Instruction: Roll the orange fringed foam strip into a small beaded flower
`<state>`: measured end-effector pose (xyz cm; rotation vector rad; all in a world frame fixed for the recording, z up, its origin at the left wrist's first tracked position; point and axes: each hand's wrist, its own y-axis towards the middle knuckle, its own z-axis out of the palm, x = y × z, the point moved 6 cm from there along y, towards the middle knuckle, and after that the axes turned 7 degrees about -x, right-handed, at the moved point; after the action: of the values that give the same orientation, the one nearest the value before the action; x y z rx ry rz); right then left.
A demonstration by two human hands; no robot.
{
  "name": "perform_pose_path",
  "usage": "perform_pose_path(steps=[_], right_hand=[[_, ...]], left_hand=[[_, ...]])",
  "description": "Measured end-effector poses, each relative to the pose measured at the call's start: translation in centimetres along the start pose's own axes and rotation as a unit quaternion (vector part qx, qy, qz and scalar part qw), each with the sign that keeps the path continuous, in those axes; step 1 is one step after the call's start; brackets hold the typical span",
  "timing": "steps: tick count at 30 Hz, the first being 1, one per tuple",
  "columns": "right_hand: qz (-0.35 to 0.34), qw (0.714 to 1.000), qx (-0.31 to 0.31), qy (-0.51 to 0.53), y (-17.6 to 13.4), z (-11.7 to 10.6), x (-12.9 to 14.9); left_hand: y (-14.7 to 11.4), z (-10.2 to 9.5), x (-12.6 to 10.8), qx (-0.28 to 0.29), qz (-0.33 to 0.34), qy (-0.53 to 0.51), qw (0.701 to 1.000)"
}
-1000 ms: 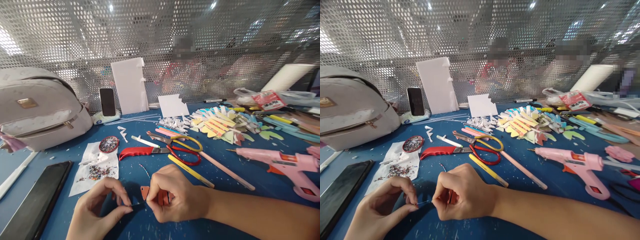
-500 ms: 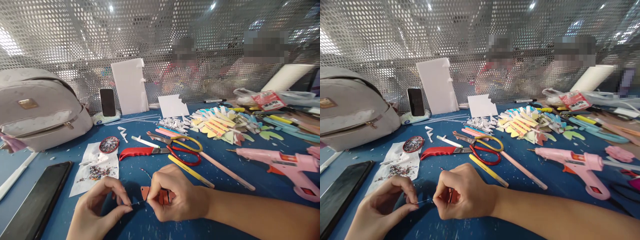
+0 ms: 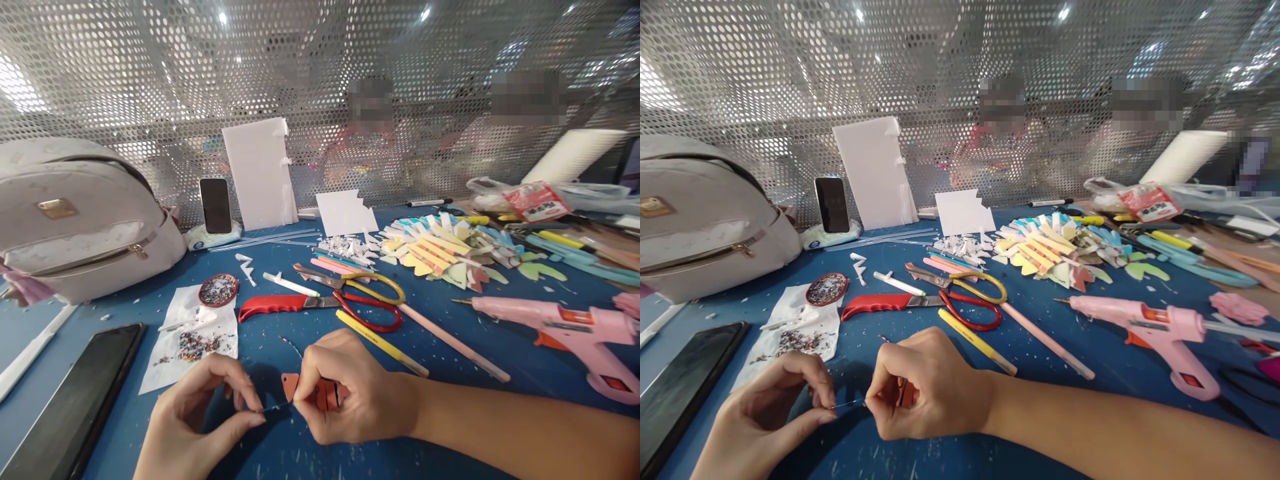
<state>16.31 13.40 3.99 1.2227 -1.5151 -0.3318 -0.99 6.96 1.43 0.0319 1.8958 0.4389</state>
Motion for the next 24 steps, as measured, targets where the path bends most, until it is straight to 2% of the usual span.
perform_pose_path(steps=[12,17,21,24], right_hand=[[0.023,0.998,0.064,-0.004,0.1,0.7,-0.4],[0.036,0.994,0.101,-0.007,-0.1,1.1,-0.8],[0.038,0.990,0.136,-0.018,-0.2,1.5,-1.0],[0.038,0.987,0.152,-0.022,-0.2,1.6,-1.0]], left_hand=[[-0.4,0.6,0.0,-0.018,-0.048,0.001,0.999],[-0.3,0.9,-0.4,-0.015,-0.022,0.053,0.998],[-0.1,1.2,-1.2,0.014,0.039,0.100,0.994],[-0.1,1.4,-1.8,0.013,0.070,0.124,0.990]])
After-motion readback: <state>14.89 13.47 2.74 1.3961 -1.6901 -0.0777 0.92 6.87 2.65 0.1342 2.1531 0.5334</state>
